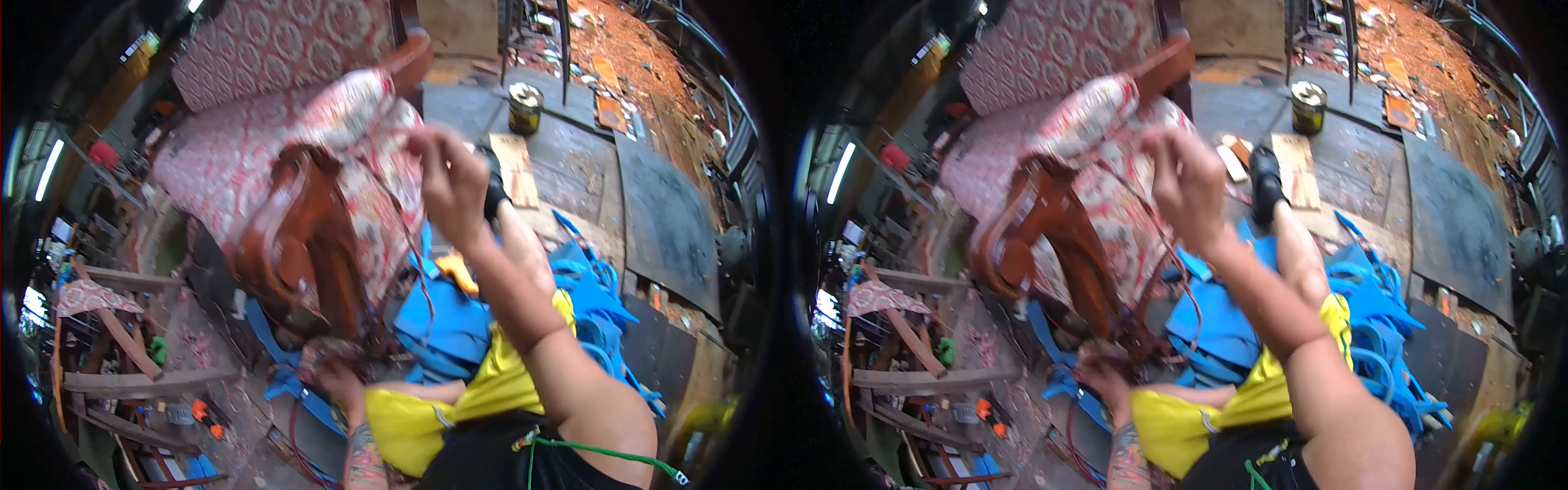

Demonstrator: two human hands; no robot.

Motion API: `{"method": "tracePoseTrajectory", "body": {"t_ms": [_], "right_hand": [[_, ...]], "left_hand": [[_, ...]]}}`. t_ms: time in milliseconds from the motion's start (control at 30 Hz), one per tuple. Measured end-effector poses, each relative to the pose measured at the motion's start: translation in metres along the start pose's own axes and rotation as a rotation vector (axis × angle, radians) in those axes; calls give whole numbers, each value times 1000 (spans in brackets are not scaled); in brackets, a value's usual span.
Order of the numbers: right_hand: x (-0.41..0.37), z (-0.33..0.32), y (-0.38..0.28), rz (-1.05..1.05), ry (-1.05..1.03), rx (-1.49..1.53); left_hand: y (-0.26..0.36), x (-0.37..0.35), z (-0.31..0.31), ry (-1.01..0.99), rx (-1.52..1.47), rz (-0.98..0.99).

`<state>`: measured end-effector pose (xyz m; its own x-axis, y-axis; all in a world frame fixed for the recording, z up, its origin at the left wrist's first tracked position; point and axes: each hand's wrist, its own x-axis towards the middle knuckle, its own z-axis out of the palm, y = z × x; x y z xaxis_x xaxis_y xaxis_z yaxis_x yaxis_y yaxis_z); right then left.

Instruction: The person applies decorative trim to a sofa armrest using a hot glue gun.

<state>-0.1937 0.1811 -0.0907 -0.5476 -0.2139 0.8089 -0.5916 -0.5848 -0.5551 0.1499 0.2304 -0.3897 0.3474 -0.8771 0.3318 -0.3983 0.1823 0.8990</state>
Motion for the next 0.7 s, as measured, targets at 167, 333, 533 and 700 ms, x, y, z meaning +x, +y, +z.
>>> {"method": "tracePoseTrajectory", "body": {"t_ms": [167,333,533,700], "right_hand": [[36,-77,13,114,111,80],[12,-207,-6,212,72,-259],[50,-283,-67,229,9,-487],[114,-210,-61,265,-214,-651]], "left_hand": [[53,-98,-131,61,270,-163],[-51,-232,-191,-326,716,268],[-24,-304,33,-1043,290,454],[37,-332,198,-1170,209,579]]}}
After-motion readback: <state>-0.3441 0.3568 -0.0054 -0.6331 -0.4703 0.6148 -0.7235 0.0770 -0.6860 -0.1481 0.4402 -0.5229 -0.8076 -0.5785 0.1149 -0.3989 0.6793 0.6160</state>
